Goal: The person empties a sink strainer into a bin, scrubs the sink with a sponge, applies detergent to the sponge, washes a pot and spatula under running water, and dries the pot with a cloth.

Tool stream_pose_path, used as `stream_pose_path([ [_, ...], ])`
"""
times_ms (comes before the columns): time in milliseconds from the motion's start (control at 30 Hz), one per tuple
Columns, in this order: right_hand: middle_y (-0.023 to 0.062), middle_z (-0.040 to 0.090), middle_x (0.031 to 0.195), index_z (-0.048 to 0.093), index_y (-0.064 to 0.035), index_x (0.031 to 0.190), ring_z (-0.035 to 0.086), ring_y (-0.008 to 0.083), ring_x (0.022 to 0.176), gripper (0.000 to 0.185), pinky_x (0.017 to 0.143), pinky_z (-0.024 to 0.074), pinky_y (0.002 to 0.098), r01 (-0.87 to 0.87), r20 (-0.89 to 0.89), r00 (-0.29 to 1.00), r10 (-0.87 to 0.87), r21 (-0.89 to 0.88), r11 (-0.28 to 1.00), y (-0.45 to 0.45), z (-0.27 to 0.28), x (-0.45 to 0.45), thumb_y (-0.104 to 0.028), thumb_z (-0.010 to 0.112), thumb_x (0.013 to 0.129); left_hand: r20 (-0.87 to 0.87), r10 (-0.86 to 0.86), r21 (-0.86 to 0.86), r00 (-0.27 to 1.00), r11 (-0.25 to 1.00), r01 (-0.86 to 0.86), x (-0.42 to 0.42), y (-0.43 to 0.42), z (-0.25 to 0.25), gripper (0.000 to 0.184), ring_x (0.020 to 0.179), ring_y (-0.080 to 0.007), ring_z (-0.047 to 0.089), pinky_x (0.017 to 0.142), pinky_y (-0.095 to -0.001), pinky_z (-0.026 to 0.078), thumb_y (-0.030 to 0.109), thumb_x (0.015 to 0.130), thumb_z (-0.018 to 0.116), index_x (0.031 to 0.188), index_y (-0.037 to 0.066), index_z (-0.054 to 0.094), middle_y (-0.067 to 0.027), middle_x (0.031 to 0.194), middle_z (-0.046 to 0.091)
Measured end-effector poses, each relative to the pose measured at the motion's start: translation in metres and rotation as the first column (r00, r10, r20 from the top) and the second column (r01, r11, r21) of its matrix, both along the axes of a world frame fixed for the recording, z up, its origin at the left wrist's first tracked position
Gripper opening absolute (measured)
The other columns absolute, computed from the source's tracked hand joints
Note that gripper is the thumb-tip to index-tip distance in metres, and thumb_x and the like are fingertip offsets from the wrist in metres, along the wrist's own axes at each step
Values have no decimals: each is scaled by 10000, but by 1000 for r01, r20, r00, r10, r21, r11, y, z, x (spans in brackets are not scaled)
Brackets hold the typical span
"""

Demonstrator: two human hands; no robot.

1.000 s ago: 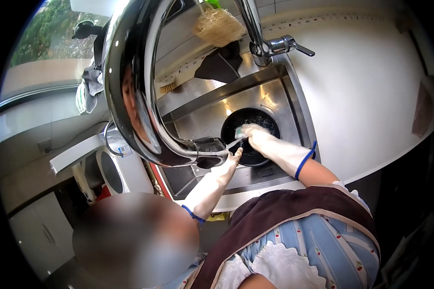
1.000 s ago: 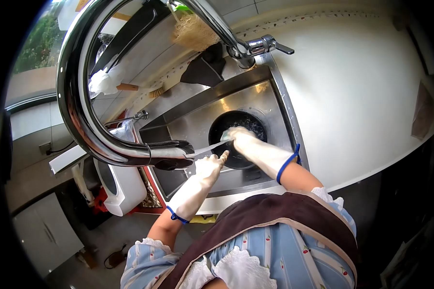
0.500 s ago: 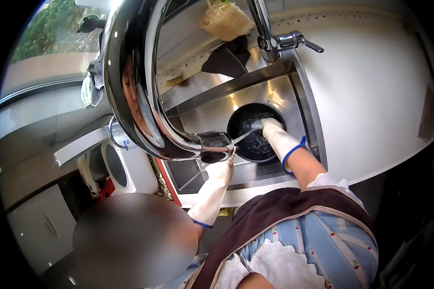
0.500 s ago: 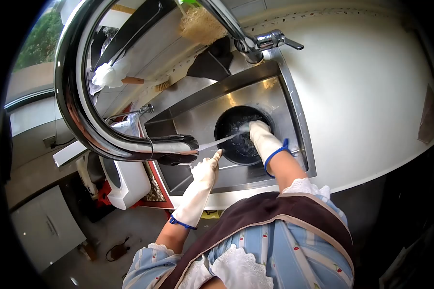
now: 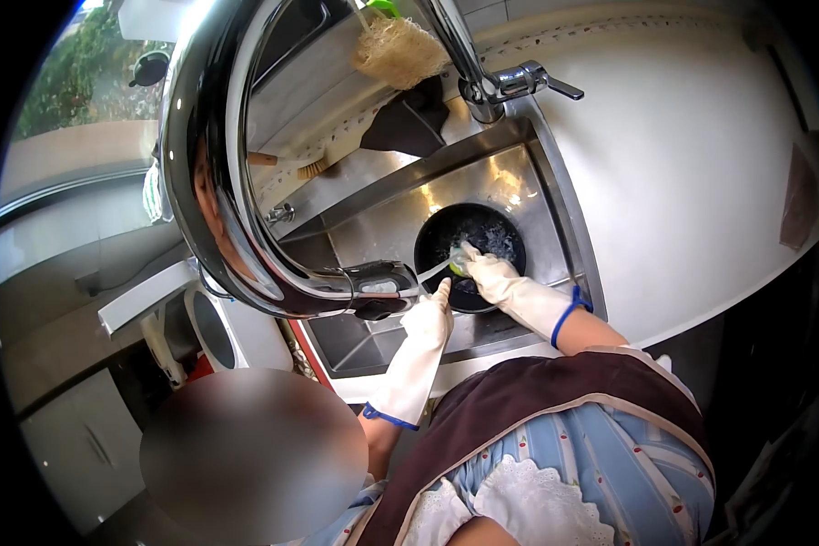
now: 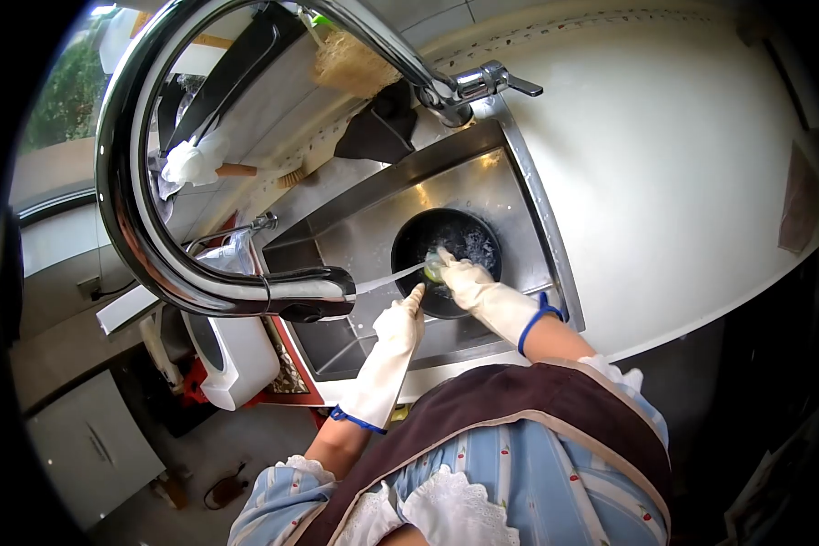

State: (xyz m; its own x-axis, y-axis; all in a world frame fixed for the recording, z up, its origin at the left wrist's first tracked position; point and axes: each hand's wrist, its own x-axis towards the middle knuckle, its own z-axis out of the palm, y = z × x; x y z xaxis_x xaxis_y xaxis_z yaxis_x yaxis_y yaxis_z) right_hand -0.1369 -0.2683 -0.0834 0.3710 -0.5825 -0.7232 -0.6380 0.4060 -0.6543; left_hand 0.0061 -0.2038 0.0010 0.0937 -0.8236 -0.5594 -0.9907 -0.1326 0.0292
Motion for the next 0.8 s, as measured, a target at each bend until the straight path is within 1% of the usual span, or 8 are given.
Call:
stream_pose_path([
  [100, 236, 535, 1248, 344, -100, 1414, 543, 394, 1105, 550, 980, 405, 399, -382, -252, 919, 304, -374, 845, -6, -67, -9, -424, 293, 972, -72, -21, -80, 997, 997, 16, 9, 16, -9, 450, 780, -352, 656, 712, -455, 519, 173, 839, 590, 1271, 287, 540, -202, 864, 654],
  [200, 214, 556, 1233, 395, -70, 1376, 547, 402, 1092, 462, 981, 411, 402, -485, -554, 832, 29, -702, 522, -10, -100, -5, -298, 300, 987, -304, 7, -266, 953, 959, -92, 16, 16, -24, 379, 683, -292, 658, 585, -390, 517, 125, 829, 625, 1201, 199, 612, -161, 837, 677],
  [267, 185, 558, 1238, 479, -39, 1299, 560, 331, 1095, 405, 951, 440, 354, -518, -594, 800, -83, -754, 404, -7, -109, -2, -232, 299, 992, -410, 905, 655, 115, 380, -653, 16, -2, -22, 282, 500, -158, 569, 394, -281, 407, 102, 870, 596, 1142, 167, 633, -95, 762, 671],
  [333, 219, 601, 1090, 575, -53, 1162, 590, 314, 1037, 315, 888, 444, 364, 104, -149, 977, -155, -306, 946, -30, -70, 0, -187, 387, 947, -258, 951, 777, -172, 98, -621, 11, -13, -14, 108, 449, -85, 485, 341, -188, 308, 145, 916, 547, 1012, 123, 593, -36, 730, 645],
  [400, 235, 623, 1017, 623, -60, 1093, 606, 305, 1009, 275, 857, 447, 369, 327, 19, 943, -332, 131, 936, -38, -24, -3, -164, 432, 925, -75, 887, 876, -456, -160, -456, 15, -12, -33, 86, 430, -84, 469, 319, -193, 310, 206, 940, 523, 967, 149, 580, -36, 707, 638],
  [600, 237, 516, 1265, 530, -116, 1273, 471, 334, 1223, 377, 1021, 370, 400, 143, 179, 983, -47, -576, 805, 42, 0, 6, -178, 447, 911, -332, 895, 882, -298, 183, -435, 2, -14, -20, 228, 385, -78, 375, 335, -211, 236, 266, 964, 442, 795, 132, 518, -6, 585, 509],
  [733, 194, 287, 1474, 510, -232, 1306, 248, 477, 1332, 397, 1120, 226, 443, 309, -40, 943, -329, -251, 917, 16, 59, 22, -239, 515, 909, -513, 854, 782, -85, 425, -456, -12, -19, 20, 164, 352, -50, 298, 329, -212, 198, 192, 983, 429, 934, 118, 567, 28, 543, 452],
  [800, 203, 395, 1402, 553, -127, 1250, 396, 420, 1248, 368, 1091, 276, 414, 286, -37, 947, -321, -364, 886, 7, 0, 42, -229, 489, 902, -515, 855, 781, -69, 434, -450, -11, -12, 26, 135, 365, -41, 282, 329, -204, 199, 134, 970, 455, 1047, 102, 561, 30, 556, 444],
])
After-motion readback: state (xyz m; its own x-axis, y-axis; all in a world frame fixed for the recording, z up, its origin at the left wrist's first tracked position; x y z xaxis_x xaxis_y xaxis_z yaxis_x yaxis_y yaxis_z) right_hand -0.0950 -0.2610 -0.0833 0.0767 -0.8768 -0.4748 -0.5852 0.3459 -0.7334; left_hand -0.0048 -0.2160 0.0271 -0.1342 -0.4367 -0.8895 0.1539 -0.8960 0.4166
